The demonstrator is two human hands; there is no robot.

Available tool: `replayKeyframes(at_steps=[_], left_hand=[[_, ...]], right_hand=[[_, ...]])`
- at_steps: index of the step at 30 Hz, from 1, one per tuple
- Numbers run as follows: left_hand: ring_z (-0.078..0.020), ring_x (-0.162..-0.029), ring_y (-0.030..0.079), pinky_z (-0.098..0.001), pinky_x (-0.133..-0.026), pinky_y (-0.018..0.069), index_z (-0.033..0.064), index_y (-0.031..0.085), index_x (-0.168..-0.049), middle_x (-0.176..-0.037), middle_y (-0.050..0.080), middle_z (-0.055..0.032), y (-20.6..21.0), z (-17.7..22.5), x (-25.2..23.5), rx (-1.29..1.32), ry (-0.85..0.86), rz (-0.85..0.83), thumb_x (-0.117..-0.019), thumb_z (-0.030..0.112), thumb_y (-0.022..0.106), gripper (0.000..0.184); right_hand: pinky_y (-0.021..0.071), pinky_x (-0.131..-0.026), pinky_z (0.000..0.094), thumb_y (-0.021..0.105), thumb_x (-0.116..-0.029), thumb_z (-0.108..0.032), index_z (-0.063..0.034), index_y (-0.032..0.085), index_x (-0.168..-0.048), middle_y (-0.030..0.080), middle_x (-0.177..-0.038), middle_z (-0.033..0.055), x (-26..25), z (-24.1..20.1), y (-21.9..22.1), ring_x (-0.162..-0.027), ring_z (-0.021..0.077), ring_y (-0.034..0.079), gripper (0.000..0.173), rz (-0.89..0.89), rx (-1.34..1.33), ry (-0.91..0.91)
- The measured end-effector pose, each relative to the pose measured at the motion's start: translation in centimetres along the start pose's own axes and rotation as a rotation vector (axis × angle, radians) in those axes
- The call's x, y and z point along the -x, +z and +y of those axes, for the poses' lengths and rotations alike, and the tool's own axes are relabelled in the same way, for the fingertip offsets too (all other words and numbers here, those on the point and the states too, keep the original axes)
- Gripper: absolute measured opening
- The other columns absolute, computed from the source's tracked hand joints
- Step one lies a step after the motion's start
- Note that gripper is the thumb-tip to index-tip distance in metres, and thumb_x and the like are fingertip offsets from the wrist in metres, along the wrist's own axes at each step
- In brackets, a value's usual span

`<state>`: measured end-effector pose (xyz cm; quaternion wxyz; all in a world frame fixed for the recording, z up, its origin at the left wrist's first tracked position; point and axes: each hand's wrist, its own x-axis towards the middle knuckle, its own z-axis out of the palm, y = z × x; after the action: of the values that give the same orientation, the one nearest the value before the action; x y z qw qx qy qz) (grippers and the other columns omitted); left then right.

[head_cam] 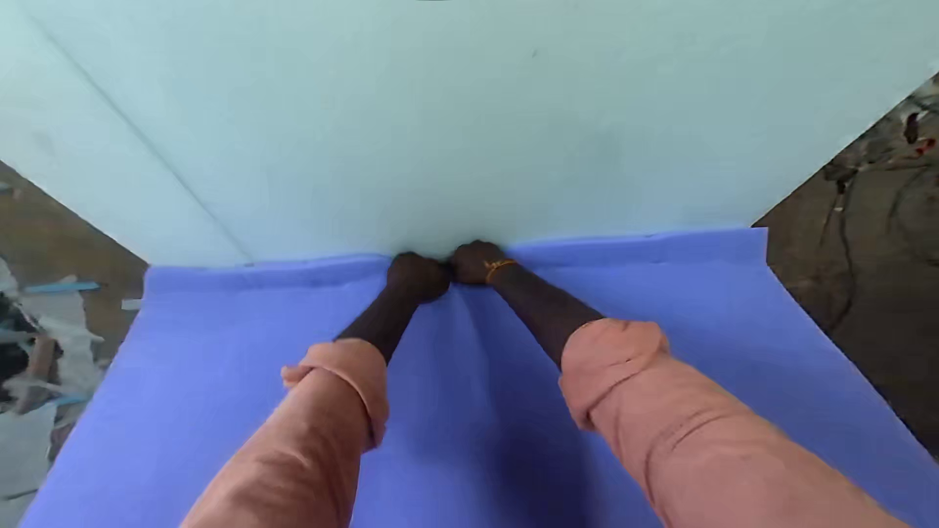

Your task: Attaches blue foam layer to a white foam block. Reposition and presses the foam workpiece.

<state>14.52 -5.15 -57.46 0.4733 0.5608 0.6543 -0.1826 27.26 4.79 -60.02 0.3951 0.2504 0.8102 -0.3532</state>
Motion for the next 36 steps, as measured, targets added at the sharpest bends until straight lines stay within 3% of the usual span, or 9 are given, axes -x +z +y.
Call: replayKeyframes(at_steps=[6, 10, 13, 16, 22, 24, 27, 30, 36], left_hand=[[-0.0434, -0.127, 0.058, -0.0700, -0.107, 0.0367, 0.0172, 0.072, -0.122, -0.125, 0.070, -0.0177, 0.8, 1.0, -0.2, 0.006, -0.073, 0.022, -0.1045, 0.050, 0.038, 0.051], [-0.0413, -0.141, 0.045, -0.0643, -0.116, 0.0283, 0.0149, 0.065, -0.136, -0.143, 0.060, -0.0185, -1.8, 2.4, 1.7, 0.043, -0.148, -0.132, -0.1083, 0.050, 0.034, 0.055], [-0.0423, -0.133, 0.053, -0.0681, -0.110, 0.0327, 0.0211, 0.070, -0.129, -0.132, 0.068, -0.0147, -0.5, 1.0, -0.2, 0.002, -0.091, 0.012, -0.1069, 0.052, 0.030, 0.055], [-0.0430, -0.135, 0.051, -0.0711, -0.112, 0.0291, 0.0182, 0.072, -0.127, -0.133, 0.067, -0.0153, -0.5, 1.4, -1.0, 0.027, -0.131, -0.052, -0.1059, 0.056, 0.027, 0.062], [-0.0503, -0.112, 0.060, -0.0653, -0.089, 0.0486, -0.0134, 0.064, -0.113, -0.118, 0.063, -0.0323, -3.3, 10.7, 0.6, -0.262, -0.291, 0.007, -0.1013, 0.007, 0.051, 0.026], [-0.0439, -0.104, 0.067, -0.0603, -0.082, 0.0538, -0.0019, 0.069, -0.111, -0.109, 0.070, -0.0234, -4.7, 12.1, 1.9, -0.168, -0.029, 0.220, -0.0994, 0.015, 0.058, 0.023], [-0.0387, -0.124, 0.059, -0.0586, -0.099, 0.0514, 0.0120, 0.058, -0.143, -0.135, 0.061, -0.0173, -1.6, 10.9, -0.7, 0.098, 0.190, 0.368, -0.0983, 0.035, 0.065, 0.051], [-0.0327, -0.136, 0.051, -0.0520, -0.112, 0.0446, 0.0170, 0.060, -0.143, -0.147, 0.054, -0.0133, 3.6, 10.2, -2.3, 0.296, 0.210, 0.509, -0.1015, 0.034, 0.057, 0.045], [-0.0287, -0.133, 0.057, -0.0551, -0.107, 0.0479, 0.0211, 0.058, -0.145, -0.145, 0.060, -0.0056, 2.9, 11.1, -1.8, 0.230, 0.134, 0.317, -0.1065, 0.035, 0.039, 0.046]], right_hand=[[0.0517, -0.082, 0.0690, 0.064, -0.0957, -0.026, -0.0023, 0.072, -0.104, 0.070, -0.113, 0.0225, 0.2, -1.7, -0.5, -0.108, 0.0443, 0.066, 0.026, -0.065, 0.038, 0.119], [0.0538, -0.082, 0.0636, 0.058, -0.1003, -0.025, -0.0071, 0.073, -0.104, 0.072, -0.106, 0.0184, 1.8, -0.3, 1.6, -0.103, 0.0396, 0.069, 0.024, 0.199, -0.106, 0.037], [0.0528, -0.101, 0.0539, 0.055, -0.1047, -0.025, -0.0173, 0.066, -0.134, 0.072, -0.122, 0.0084, 4.9, 2.2, 1.9, -0.115, 0.0289, 0.068, 0.032, 0.452, -0.225, -0.173], [0.0381, -0.117, 0.0509, 0.058, -0.1016, -0.033, -0.0223, 0.067, -0.134, 0.065, -0.139, 0.0024, 9.6, 6.7, 2.3, -0.135, 0.0257, 0.055, 0.035, 0.686, 0.042, -0.118], [0.0387, -0.108, 0.0633, 0.056, -0.1009, -0.048, -0.0318, 0.060, -0.142, 0.059, -0.143, 0.0064, 10.1, 12.7, 3.1, -0.135, 0.0329, 0.052, 0.044, 0.699, 0.014, -0.024], [0.0400, -0.106, 0.0632, 0.058, -0.1003, -0.045, -0.0314, 0.063, -0.138, 0.062, -0.138, 0.0060, 9.8, 12.6, 2.9, -0.131, 0.0330, 0.054, 0.041, 0.694, 0.018, -0.051], [0.0428, -0.104, 0.0607, 0.061, -0.0996, -0.039, -0.0280, 0.068, -0.133, 0.066, -0.132, 0.0053, 10.3, 12.1, 3.3, -0.124, 0.0322, 0.058, 0.035, 0.702, 0.015, -0.065], [0.0437, -0.104, 0.0568, 0.055, -0.1024, -0.040, -0.0286, 0.070, -0.129, 0.068, -0.129, 0.0014, 10.5, 12.4, 4.6, -0.122, 0.0270, 0.061, 0.033, 0.691, 0.020, -0.065], [0.0477, -0.093, 0.0568, 0.046, -0.1020, -0.030, -0.0240, 0.073, -0.125, 0.073, -0.118, 0.0052, 10.1, 12.4, 3.8, -0.111, 0.0301, 0.066, 0.036, 0.490, 0.064, -0.051]])
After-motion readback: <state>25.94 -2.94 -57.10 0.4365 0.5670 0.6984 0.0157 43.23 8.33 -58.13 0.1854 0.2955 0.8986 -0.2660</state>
